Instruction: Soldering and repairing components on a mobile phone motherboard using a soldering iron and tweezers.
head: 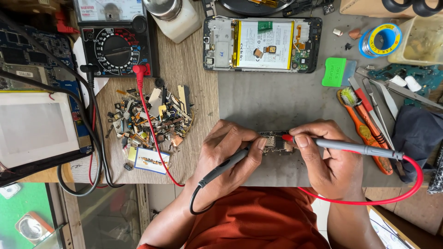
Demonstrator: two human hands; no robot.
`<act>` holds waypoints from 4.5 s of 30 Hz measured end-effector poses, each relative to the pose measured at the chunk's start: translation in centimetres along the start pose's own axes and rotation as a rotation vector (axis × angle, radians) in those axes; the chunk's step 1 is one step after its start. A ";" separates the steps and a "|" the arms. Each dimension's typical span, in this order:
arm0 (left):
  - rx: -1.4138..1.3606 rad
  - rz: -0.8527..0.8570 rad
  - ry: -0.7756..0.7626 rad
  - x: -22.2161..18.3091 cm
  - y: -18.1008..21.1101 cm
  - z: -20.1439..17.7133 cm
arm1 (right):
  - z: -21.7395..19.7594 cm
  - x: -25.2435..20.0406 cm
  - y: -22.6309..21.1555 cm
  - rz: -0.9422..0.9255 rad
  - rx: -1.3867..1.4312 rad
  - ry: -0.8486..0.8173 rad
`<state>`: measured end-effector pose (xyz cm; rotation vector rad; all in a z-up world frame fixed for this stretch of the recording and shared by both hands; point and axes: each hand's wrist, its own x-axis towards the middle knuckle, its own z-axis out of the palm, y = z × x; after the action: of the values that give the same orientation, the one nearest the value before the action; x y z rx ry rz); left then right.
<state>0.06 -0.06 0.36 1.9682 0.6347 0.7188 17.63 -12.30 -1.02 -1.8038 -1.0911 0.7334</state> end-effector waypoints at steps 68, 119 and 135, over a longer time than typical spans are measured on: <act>-0.005 -0.004 -0.012 -0.1 -0.1 0.0 | 0.1 0.1 -0.1 0.014 0.055 -0.019; -0.347 -0.189 0.078 -1.9 4.3 -8.3 | 3.8 3.4 -12.1 -0.398 -0.264 -0.324; 0.315 -0.275 -0.242 0.7 4.4 -8.7 | 6.5 2.6 -12.3 -0.023 0.405 -0.247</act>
<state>-4.89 3.54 7.92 2.1518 0.8876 0.2162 8.83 -4.71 7.01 -1.3810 -1.0289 1.0991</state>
